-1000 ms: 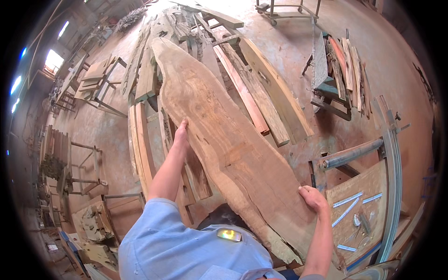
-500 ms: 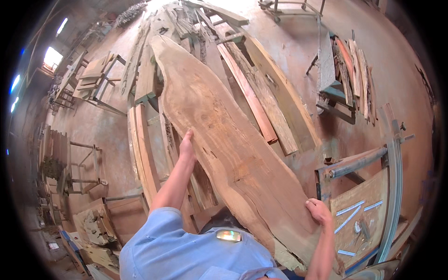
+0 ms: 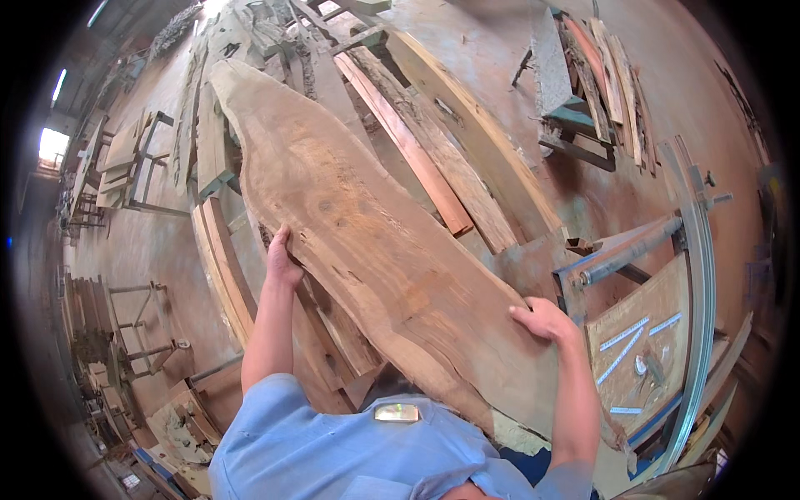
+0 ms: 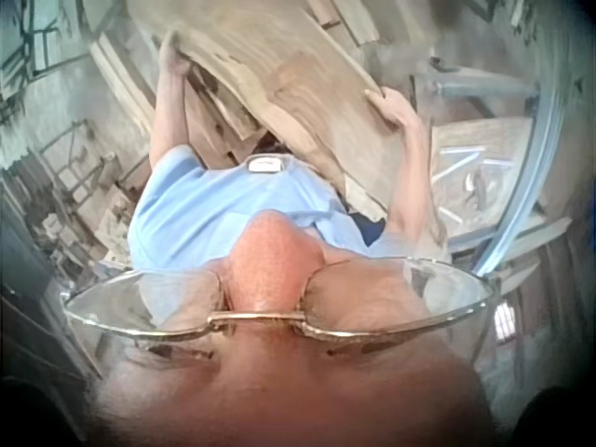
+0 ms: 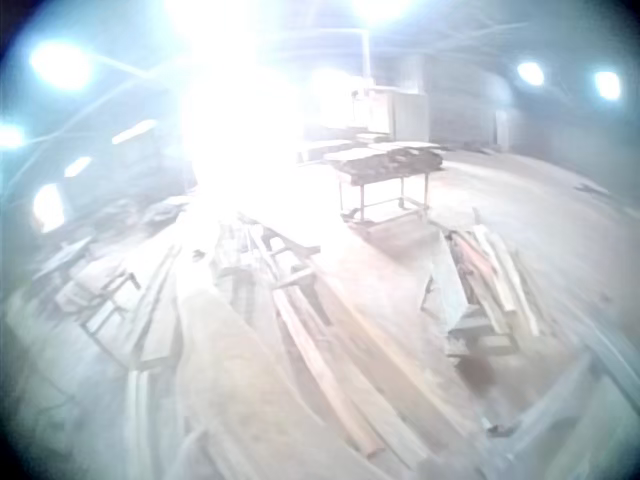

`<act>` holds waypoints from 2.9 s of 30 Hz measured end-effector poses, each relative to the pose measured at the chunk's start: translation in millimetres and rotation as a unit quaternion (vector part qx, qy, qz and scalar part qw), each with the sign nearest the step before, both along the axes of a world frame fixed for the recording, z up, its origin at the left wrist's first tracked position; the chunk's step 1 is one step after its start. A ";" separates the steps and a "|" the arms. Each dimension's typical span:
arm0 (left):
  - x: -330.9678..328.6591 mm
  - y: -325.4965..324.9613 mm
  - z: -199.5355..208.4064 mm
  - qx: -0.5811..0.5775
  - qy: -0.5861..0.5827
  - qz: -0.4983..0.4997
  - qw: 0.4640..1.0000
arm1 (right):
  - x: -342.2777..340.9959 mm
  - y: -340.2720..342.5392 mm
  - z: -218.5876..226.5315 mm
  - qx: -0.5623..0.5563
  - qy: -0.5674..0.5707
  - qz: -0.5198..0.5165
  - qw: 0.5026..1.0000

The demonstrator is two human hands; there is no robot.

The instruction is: The person picks up and moves various pieces of lumber and planks within a workshop. They carry pieces to a workbench, place them down, and handle them with both hands.

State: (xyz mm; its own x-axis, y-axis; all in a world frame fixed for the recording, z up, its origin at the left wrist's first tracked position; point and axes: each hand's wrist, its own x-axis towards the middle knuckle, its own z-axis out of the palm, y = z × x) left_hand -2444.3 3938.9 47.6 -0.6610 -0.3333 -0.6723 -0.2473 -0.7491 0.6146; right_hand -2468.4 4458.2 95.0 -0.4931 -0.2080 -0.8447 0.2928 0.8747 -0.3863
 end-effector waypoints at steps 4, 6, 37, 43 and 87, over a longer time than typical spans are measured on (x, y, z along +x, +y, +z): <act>-20.5 3.2 -8.3 -0.044 -0.027 0.032 0.998 | 7.6 3.7 -20.2 -0.045 0.020 -0.068 0.996; -22.7 -3.7 -20.3 -0.023 -0.016 0.019 0.999 | 12.5 6.5 -33.4 -0.034 0.036 -0.069 0.996; -52.2 236.3 -1.8 -0.088 0.026 -0.246 0.965 | 118.7 40.9 136.7 0.015 0.268 -0.171 0.948; -40.4 255.6 -0.4 -0.106 0.030 -0.236 0.965 | 135.4 85.0 136.8 0.034 0.296 -0.190 0.936; 114.6 711.3 17.3 0.071 0.082 -0.284 0.953 | 459.7 629.5 70.2 0.182 0.359 -0.313 0.860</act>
